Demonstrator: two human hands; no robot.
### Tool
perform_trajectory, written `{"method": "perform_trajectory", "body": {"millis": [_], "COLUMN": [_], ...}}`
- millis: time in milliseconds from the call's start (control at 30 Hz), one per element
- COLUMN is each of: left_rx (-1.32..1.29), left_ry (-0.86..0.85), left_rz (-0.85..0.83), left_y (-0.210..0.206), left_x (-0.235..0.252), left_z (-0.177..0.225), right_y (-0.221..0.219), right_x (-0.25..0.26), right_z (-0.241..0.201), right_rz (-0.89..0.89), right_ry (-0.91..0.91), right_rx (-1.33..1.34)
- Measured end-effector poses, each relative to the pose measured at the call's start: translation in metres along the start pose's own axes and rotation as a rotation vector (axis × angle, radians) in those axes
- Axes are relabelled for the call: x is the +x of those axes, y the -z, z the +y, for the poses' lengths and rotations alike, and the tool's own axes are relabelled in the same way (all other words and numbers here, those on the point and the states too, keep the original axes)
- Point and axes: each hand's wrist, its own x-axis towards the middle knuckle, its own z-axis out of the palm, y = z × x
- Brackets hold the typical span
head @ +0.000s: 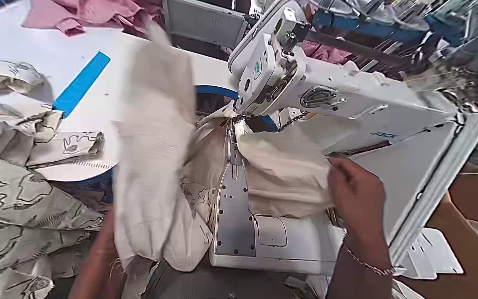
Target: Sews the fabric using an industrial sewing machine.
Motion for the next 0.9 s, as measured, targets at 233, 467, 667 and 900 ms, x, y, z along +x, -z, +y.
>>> {"method": "perform_trajectory", "body": {"millis": [233,467,667,900], "left_rx": [0.838,1.37,0.852,0.961], "left_ry": [-0.388,-0.462,-0.47,-0.339], "left_rz": [-0.249,-0.201,-0.864,-0.262], "left_y": [-0.117,-0.094,-0.098,-0.188], "left_x": [0.145,0.044,0.026,0.118], "left_z": [0.053,0.023,0.038,-0.015], "right_y": [-0.003,-0.11,-0.128,-0.064], "right_x": [-0.019,0.038,0.006,0.07], "right_z": [0.003,-0.05,-0.043,0.006], "right_rz": [0.198,-0.116,-0.169,-0.254], "right_ry": [0.017,0.673,0.711,0.02], "right_rx": [-0.125,-0.142,0.039,-0.154]}}
